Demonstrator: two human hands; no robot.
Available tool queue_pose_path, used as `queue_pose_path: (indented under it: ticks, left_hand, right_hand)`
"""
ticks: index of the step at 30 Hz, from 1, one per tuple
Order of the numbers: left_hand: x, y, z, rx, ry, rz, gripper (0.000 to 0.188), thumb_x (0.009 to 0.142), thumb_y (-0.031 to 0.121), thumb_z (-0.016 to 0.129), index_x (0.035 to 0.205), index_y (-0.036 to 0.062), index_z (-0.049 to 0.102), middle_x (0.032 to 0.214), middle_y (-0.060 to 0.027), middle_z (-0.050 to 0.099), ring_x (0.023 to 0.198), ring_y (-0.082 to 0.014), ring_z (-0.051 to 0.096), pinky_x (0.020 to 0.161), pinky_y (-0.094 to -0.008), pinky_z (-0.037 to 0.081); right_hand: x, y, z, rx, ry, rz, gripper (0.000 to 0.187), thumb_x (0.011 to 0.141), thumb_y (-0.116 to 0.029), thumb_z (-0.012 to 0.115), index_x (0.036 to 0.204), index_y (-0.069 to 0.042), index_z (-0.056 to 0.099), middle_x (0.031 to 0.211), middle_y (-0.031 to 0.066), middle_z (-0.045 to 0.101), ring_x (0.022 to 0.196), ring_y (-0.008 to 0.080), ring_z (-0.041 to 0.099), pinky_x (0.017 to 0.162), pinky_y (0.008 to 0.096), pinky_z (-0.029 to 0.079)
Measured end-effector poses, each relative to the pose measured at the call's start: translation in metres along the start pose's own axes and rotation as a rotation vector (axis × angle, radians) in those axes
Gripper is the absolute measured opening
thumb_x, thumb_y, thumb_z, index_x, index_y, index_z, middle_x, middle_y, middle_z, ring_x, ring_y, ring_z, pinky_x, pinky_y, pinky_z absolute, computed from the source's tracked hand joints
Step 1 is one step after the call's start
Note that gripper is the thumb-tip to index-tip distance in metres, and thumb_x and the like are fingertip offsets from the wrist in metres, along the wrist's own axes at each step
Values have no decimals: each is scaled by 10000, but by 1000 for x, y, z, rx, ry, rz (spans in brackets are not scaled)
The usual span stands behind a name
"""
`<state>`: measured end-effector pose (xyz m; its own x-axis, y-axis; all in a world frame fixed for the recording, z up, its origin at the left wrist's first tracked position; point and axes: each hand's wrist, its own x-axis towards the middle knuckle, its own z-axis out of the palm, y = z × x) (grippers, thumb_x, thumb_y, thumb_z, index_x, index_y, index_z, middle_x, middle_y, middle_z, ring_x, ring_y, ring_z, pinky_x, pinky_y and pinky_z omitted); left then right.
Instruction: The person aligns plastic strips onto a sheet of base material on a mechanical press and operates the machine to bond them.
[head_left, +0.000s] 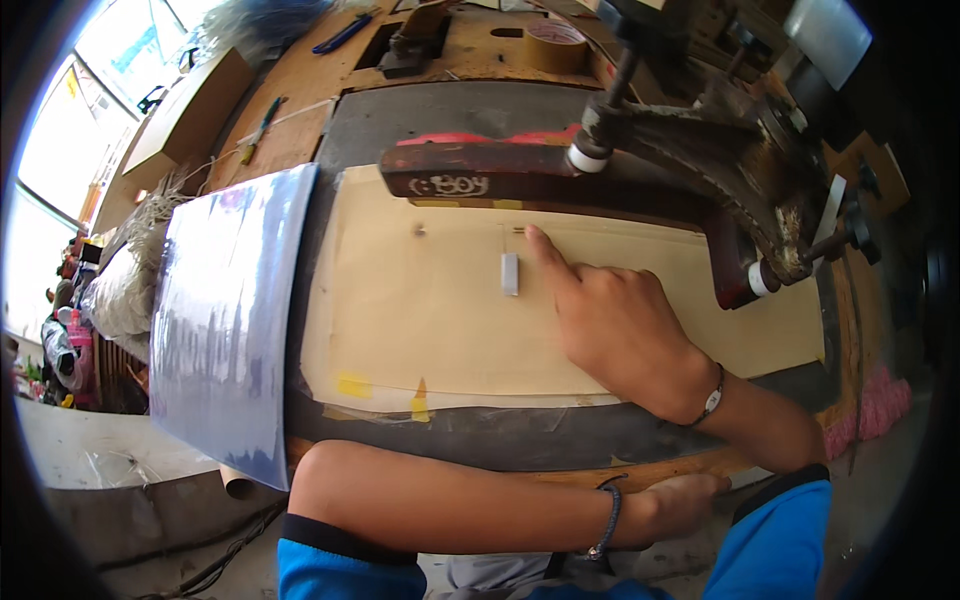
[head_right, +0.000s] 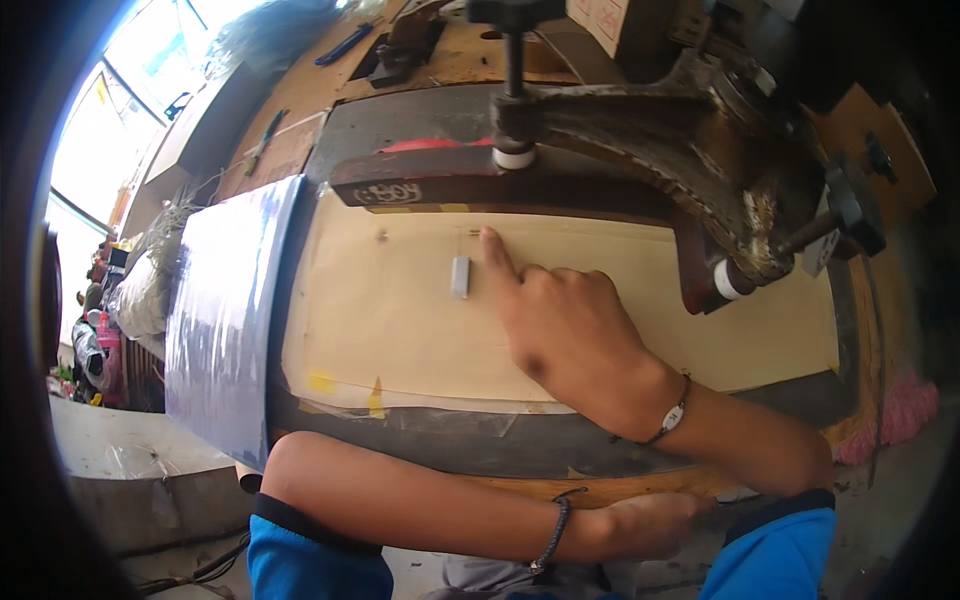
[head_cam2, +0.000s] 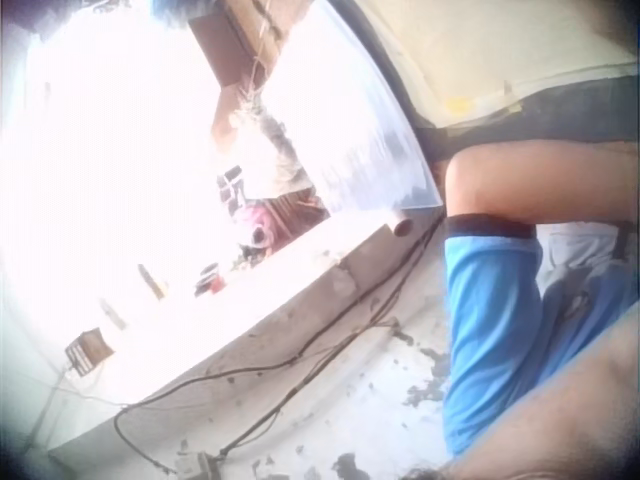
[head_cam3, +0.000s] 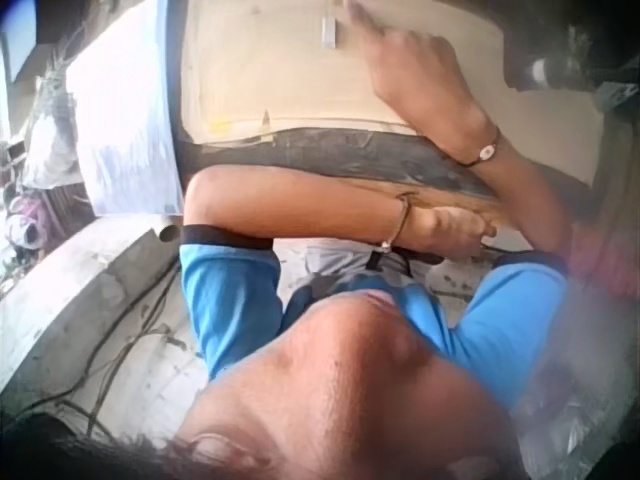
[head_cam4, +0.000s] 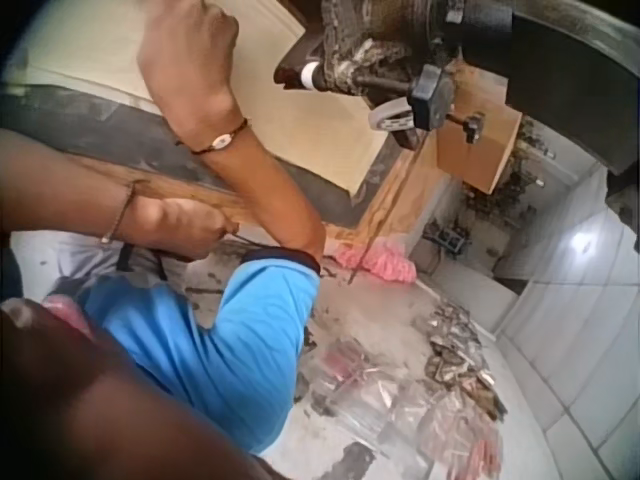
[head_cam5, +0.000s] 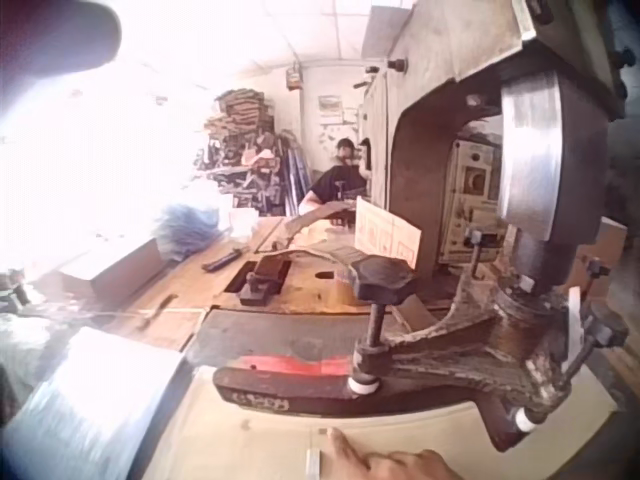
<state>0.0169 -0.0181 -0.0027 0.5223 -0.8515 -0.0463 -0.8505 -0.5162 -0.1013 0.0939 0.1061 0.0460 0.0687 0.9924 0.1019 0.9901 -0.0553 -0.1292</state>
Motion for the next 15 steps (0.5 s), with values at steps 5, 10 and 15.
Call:
queue_pose_path:
  ticks: [5, 10, 15]
  left_hand:
    - [4, 0, 6, -68, -1, -22, 212, 875, 242, 639, 978, 166, 808, 1009, 59, 749, 1146, -215, 584, 1093, -342, 371]
    - [8, 3, 9, -49, 40, -49, 200, 880, 239, 645, 960, 154, 807, 971, 54, 742, 1139, -219, 572, 1055, -326, 396]
    - [17, 4, 20, -130, 24, -44, 203, 888, 233, 638, 955, 137, 805, 980, 43, 744, 1143, -208, 572, 1065, -325, 397]
  right_hand:
    - [1, 1, 1, -34, 11, -14, 638, 842, -74, 565, 1459, 46, 458, 730, 154, 682, 647, 302, 709, 594, 424, 571]
    - [0, 1, 5, -53, 24, -10, 628, 860, -71, 553, 1471, 32, 452, 729, 141, 673, 642, 303, 700, 593, 430, 568]
    - [-2, 0, 1, -33, 46, -35, 624, 861, -68, 550, 1469, 33, 455, 736, 143, 671, 631, 303, 695, 586, 435, 563]
